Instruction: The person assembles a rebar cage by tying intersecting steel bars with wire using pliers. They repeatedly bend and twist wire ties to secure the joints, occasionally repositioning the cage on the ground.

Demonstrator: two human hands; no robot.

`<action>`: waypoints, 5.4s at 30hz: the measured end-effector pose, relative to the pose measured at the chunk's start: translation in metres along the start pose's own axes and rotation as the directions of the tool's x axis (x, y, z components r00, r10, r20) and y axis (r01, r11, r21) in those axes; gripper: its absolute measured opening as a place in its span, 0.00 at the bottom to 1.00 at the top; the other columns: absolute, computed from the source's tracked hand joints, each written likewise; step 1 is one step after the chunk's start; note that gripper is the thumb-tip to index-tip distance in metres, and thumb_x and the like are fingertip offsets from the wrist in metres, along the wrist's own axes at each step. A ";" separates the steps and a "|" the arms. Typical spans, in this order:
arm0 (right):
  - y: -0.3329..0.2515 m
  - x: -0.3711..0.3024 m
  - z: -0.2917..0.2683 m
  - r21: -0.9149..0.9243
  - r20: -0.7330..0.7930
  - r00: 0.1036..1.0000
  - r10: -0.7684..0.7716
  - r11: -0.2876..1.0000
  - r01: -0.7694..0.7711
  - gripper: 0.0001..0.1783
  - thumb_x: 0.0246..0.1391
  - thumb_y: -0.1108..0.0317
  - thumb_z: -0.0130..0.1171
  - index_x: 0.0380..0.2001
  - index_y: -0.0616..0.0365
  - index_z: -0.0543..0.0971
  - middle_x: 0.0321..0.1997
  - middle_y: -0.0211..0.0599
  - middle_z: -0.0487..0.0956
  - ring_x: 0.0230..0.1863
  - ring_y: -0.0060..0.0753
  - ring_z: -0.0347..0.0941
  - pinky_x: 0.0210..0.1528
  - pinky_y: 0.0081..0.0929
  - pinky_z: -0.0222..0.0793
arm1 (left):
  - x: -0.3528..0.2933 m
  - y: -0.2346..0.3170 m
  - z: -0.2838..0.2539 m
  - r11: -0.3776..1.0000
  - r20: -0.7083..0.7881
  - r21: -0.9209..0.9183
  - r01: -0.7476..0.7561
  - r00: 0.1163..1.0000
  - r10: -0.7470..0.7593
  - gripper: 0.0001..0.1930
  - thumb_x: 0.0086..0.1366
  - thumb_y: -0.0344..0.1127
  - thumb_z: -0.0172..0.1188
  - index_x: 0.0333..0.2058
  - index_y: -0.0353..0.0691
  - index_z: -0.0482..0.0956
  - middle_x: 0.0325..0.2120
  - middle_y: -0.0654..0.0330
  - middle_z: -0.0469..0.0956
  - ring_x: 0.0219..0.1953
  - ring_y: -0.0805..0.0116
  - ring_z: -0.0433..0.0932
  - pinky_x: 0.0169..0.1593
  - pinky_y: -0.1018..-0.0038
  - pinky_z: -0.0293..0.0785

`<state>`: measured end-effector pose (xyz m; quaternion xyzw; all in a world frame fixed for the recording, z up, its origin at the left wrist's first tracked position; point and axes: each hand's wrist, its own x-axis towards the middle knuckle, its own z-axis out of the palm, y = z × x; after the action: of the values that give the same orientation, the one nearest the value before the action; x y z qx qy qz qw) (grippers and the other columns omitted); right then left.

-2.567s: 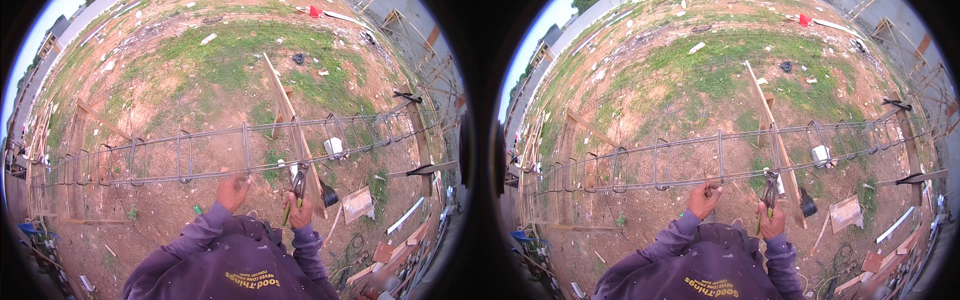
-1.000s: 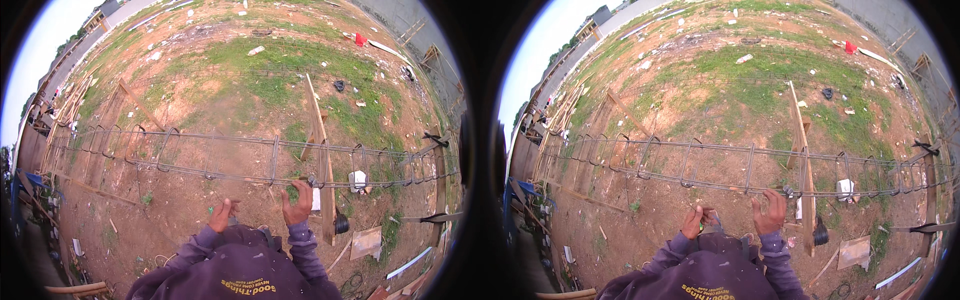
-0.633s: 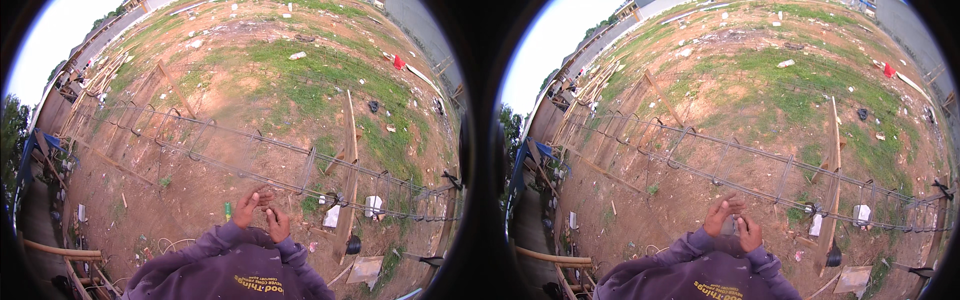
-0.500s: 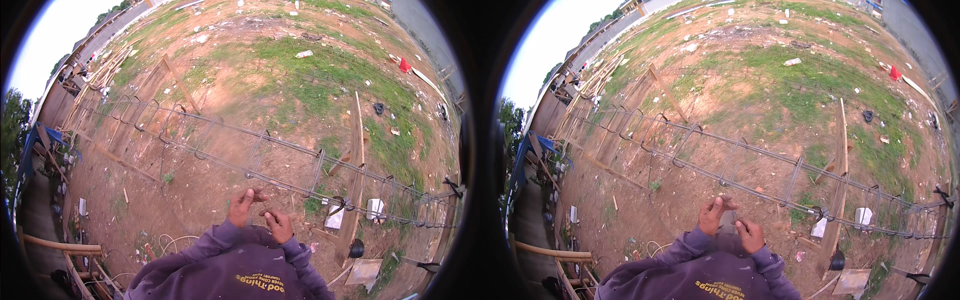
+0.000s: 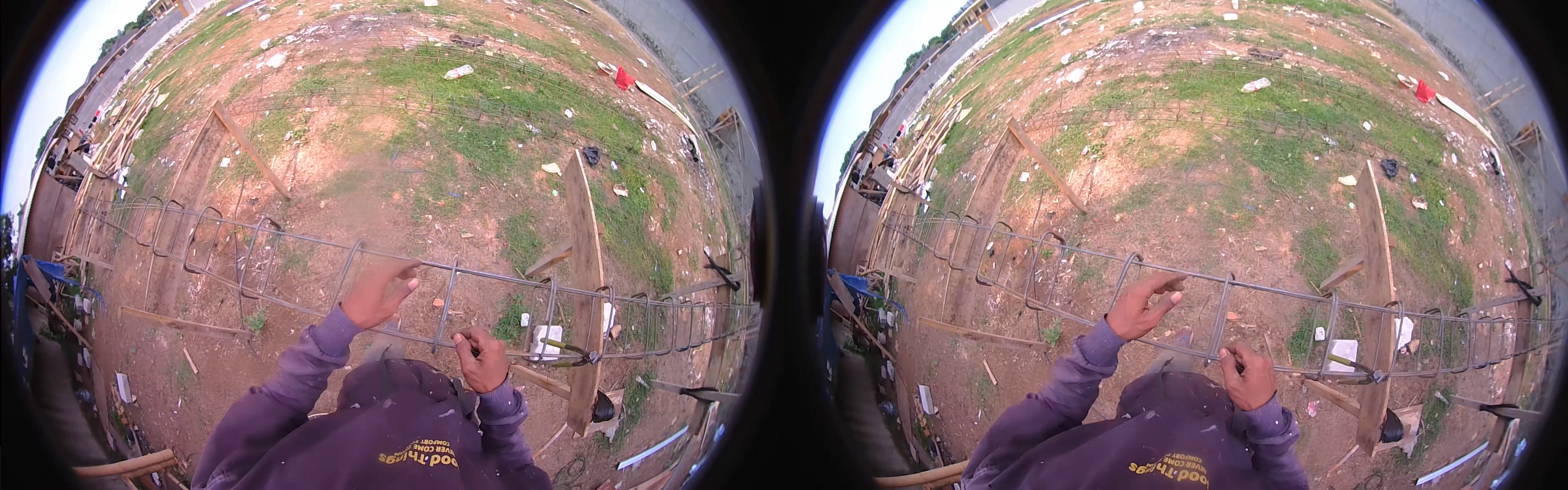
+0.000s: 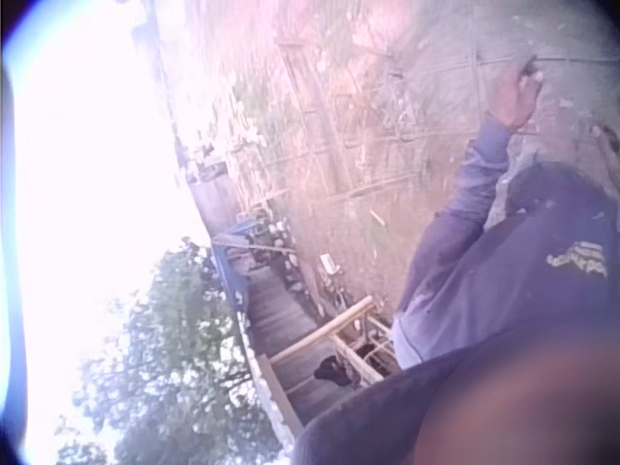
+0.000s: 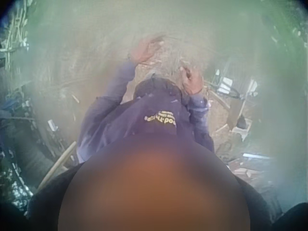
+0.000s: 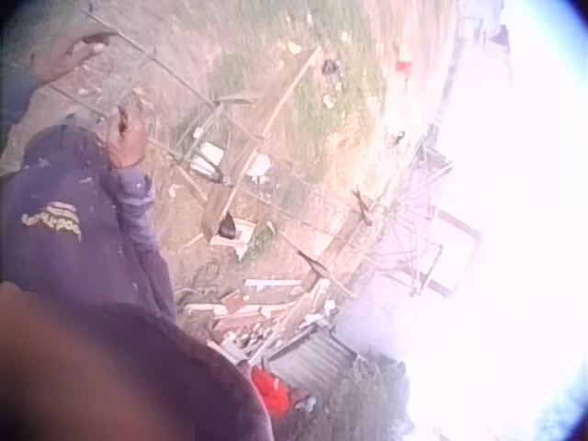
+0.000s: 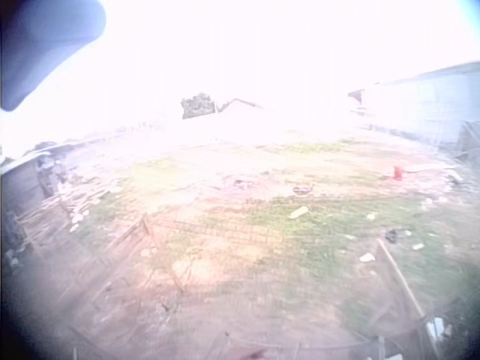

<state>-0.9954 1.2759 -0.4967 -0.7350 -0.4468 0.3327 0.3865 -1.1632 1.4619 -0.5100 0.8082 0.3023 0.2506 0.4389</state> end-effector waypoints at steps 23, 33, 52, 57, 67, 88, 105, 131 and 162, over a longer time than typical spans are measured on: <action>-0.034 0.071 0.073 -0.506 -0.262 0.952 0.159 0.817 -0.276 0.12 0.48 0.65 0.56 0.21 0.64 0.78 0.21 0.58 0.76 0.27 0.61 0.76 0.32 0.53 0.71 | 0.134 -0.071 0.042 0.984 0.692 0.155 -0.093 0.721 -0.041 0.18 0.60 0.44 0.58 0.37 0.32 0.80 0.23 0.50 0.80 0.28 0.57 0.80 0.37 0.63 0.75; -0.020 0.088 0.083 -0.493 -0.397 0.908 0.135 0.803 -0.334 0.09 0.50 0.66 0.55 0.31 0.62 0.74 0.17 0.51 0.77 0.22 0.56 0.77 0.25 0.50 0.70 | 0.143 -0.061 0.038 0.901 0.602 0.041 0.431 0.709 -0.367 0.16 0.62 0.37 0.57 0.41 0.29 0.80 0.27 0.56 0.82 0.14 0.74 0.75 0.17 0.76 0.70; -0.018 0.103 0.011 -0.533 -0.080 0.995 0.056 0.841 -0.090 0.08 0.54 0.64 0.53 0.32 0.56 0.76 0.20 0.49 0.77 0.26 0.57 0.76 0.32 0.53 0.68 | 0.122 -0.062 0.066 0.954 0.428 -0.104 0.281 0.878 -0.212 0.15 0.61 0.44 0.63 0.42 0.41 0.84 0.33 0.51 0.83 0.34 0.59 0.82 0.39 0.66 0.75; -0.015 0.126 -0.020 -0.561 0.028 0.999 -0.044 0.826 0.052 0.11 0.53 0.63 0.52 0.34 0.57 0.77 0.23 0.51 0.78 0.30 0.57 0.76 0.35 0.52 0.69 | 0.119 -0.066 0.073 0.954 0.389 -0.093 0.284 0.893 -0.228 0.16 0.60 0.44 0.64 0.42 0.39 0.84 0.32 0.49 0.83 0.34 0.61 0.82 0.39 0.67 0.76; -0.020 0.129 -0.032 -0.458 0.046 0.990 -0.131 0.878 0.137 0.12 0.51 0.61 0.56 0.37 0.54 0.79 0.25 0.48 0.80 0.32 0.54 0.78 0.37 0.47 0.71 | 0.125 -0.058 0.074 0.933 0.392 -0.123 0.337 0.880 -0.266 0.15 0.56 0.41 0.67 0.36 0.35 0.85 0.23 0.53 0.83 0.27 0.66 0.83 0.33 0.73 0.76; 0.069 0.217 -0.024 -0.607 0.141 0.984 0.111 0.795 -0.003 0.17 0.41 0.52 0.71 0.31 0.51 0.86 0.32 0.41 0.83 0.39 0.46 0.80 0.41 0.38 0.74 | 0.119 -0.054 0.076 0.953 0.305 -0.079 0.291 0.918 -0.255 0.15 0.54 0.40 0.71 0.34 0.34 0.85 0.28 0.52 0.84 0.29 0.66 0.82 0.36 0.71 0.76; 0.049 0.108 0.043 -0.335 -0.184 0.980 0.072 0.933 -0.131 0.13 0.55 0.61 0.56 0.42 0.50 0.79 0.40 0.41 0.80 0.38 0.52 0.78 0.39 0.46 0.74 | 0.110 -0.068 0.086 0.964 0.200 -0.070 0.258 0.950 -0.240 0.17 0.54 0.44 0.69 0.37 0.38 0.86 0.26 0.54 0.84 0.29 0.68 0.82 0.36 0.72 0.76; 0.041 0.183 -0.029 -0.509 -0.029 0.999 -0.037 0.860 0.017 0.07 0.43 0.64 0.65 0.25 0.54 0.83 0.26 0.42 0.82 0.32 0.46 0.80 0.36 0.43 0.74 | 0.104 -0.049 0.087 0.993 0.044 0.114 0.019 0.999 -0.024 0.08 0.60 0.45 0.63 0.36 0.51 0.81 0.19 0.56 0.80 0.21 0.58 0.79 0.28 0.65 0.72; 0.075 -0.025 -0.242 -0.729 -0.509 0.762 0.401 0.270 -0.629 0.21 0.39 0.48 0.66 0.28 0.57 0.83 0.34 0.51 0.81 0.37 0.54 0.78 0.40 0.44 0.75 | 0.121 -0.044 0.077 0.988 0.274 0.155 0.005 0.960 -0.048 0.24 0.66 0.57 0.54 0.35 0.38 0.79 0.13 0.56 0.72 0.20 0.57 0.76 0.29 0.61 0.70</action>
<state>-0.7726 1.1650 -0.4423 -0.9596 -0.2383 0.0793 -0.1270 -1.0398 1.5237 -0.5689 0.8624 0.2670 0.1052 0.4171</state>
